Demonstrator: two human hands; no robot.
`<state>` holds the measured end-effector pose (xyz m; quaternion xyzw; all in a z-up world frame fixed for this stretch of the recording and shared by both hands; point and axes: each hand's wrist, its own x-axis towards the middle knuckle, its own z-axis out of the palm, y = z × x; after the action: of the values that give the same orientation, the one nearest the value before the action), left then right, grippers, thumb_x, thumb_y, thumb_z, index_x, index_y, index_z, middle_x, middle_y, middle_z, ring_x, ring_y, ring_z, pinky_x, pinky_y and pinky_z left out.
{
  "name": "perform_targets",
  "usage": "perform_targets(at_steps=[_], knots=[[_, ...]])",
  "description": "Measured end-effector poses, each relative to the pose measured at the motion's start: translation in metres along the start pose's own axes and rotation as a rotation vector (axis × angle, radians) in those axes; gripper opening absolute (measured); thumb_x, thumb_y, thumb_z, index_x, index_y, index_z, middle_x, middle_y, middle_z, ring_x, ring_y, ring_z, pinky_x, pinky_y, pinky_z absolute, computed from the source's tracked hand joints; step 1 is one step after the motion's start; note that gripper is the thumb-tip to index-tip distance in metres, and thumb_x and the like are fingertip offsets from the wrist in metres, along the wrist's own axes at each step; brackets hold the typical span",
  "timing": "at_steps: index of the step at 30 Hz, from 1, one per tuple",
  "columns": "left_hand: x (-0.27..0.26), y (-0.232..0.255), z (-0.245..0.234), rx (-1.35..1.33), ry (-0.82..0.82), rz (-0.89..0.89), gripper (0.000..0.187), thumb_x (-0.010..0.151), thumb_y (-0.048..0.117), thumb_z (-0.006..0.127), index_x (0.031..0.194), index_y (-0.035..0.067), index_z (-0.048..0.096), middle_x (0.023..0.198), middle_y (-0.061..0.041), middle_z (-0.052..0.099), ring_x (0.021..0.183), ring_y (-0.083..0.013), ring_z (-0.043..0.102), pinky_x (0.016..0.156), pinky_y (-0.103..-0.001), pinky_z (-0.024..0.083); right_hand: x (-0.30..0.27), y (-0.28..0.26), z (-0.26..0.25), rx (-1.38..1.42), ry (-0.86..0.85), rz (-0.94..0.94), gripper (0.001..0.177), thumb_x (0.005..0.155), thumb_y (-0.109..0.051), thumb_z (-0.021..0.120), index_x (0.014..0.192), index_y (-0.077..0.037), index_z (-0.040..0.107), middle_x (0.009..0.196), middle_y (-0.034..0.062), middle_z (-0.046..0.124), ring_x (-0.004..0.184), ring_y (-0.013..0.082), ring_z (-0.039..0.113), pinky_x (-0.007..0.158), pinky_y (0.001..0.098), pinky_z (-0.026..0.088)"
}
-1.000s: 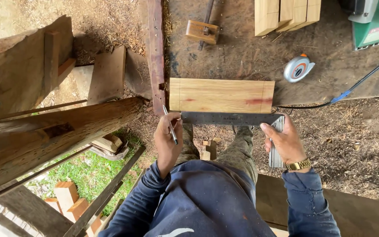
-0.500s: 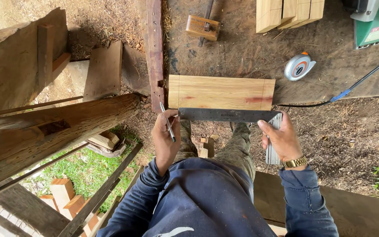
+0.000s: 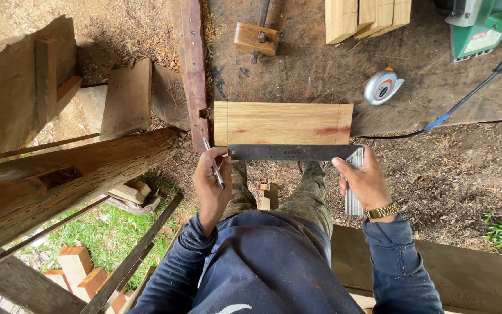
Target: Marking a wooden board using a square ruler and a pen for woodworking.
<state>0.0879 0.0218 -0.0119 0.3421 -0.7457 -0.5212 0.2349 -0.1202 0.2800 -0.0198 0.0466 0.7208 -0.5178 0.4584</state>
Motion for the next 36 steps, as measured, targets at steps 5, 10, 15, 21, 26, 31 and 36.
perform_targets(at_steps=[5,10,15,21,26,31,36], knots=[[0.000,0.000,0.000,0.020,-0.017,-0.092,0.017,0.099,-0.006,0.065,0.114,0.002,0.063,0.089,-0.003,0.062,0.080,-0.0084,0.059,0.069,-0.024,0.047,0.001,0.002,0.000,-0.007,0.007,-0.004,0.042,0.093,-0.021,0.070,0.121,-0.005,0.043,0.088,0.0069,0.062,0.050,0.0110,0.057,0.038,0.0293,0.052],[0.005,0.010,-0.002,0.048,-0.035,0.003,0.018,0.099,-0.006,0.066,0.115,0.002,0.062,0.092,-0.004,0.059,0.082,-0.0096,0.059,0.070,-0.025,0.048,0.000,-0.001,-0.001,-0.037,0.007,0.033,0.043,0.092,-0.022,0.069,0.122,-0.006,0.043,0.089,0.0072,0.063,0.051,0.0112,0.058,0.039,0.0295,0.054],[0.005,0.010,-0.002,0.096,-0.035,0.010,0.019,0.098,-0.005,0.066,0.115,0.001,0.062,0.089,-0.005,0.059,0.079,-0.0111,0.059,0.068,-0.026,0.048,0.001,0.001,-0.001,-0.006,-0.004,0.034,0.047,0.092,-0.025,0.071,0.124,-0.006,0.042,0.090,0.0067,0.062,0.052,0.0104,0.057,0.039,0.0290,0.053],[0.007,0.011,-0.003,0.146,-0.036,0.043,0.018,0.098,-0.005,0.067,0.114,0.001,0.061,0.091,-0.008,0.061,0.079,-0.0138,0.063,0.068,-0.028,0.050,-0.001,-0.003,-0.001,-0.015,0.000,0.045,0.046,0.091,-0.026,0.071,0.121,-0.006,0.042,0.090,0.0070,0.062,0.051,0.0102,0.057,0.039,0.0293,0.054],[0.007,0.012,-0.004,0.166,-0.050,0.045,0.020,0.097,-0.004,0.068,0.114,0.001,0.061,0.094,-0.011,0.061,0.082,-0.0179,0.066,0.070,-0.030,0.052,-0.001,-0.002,-0.002,-0.033,0.003,0.055,0.045,0.092,-0.025,0.070,0.121,-0.006,0.042,0.089,0.0073,0.061,0.051,0.0104,0.057,0.039,0.0294,0.054],[0.007,0.010,-0.004,0.186,-0.049,0.050,0.021,0.096,-0.003,0.069,0.114,0.001,0.060,0.094,-0.012,0.061,0.082,-0.0203,0.067,0.070,-0.031,0.053,-0.002,-0.007,0.000,-0.009,-0.012,0.038,0.043,0.093,-0.024,0.069,0.121,-0.006,0.042,0.090,0.0063,0.062,0.050,0.0102,0.057,0.039,0.0289,0.053],[0.008,0.011,-0.004,0.206,-0.062,0.056,0.022,0.096,-0.003,0.069,0.115,0.001,0.060,0.093,-0.012,0.062,0.080,-0.0213,0.066,0.069,-0.032,0.052,-0.003,-0.007,0.001,-0.022,-0.001,0.026,0.040,0.093,-0.022,0.070,0.120,-0.006,0.044,0.089,0.0061,0.062,0.051,0.0102,0.057,0.039,0.0287,0.052]])
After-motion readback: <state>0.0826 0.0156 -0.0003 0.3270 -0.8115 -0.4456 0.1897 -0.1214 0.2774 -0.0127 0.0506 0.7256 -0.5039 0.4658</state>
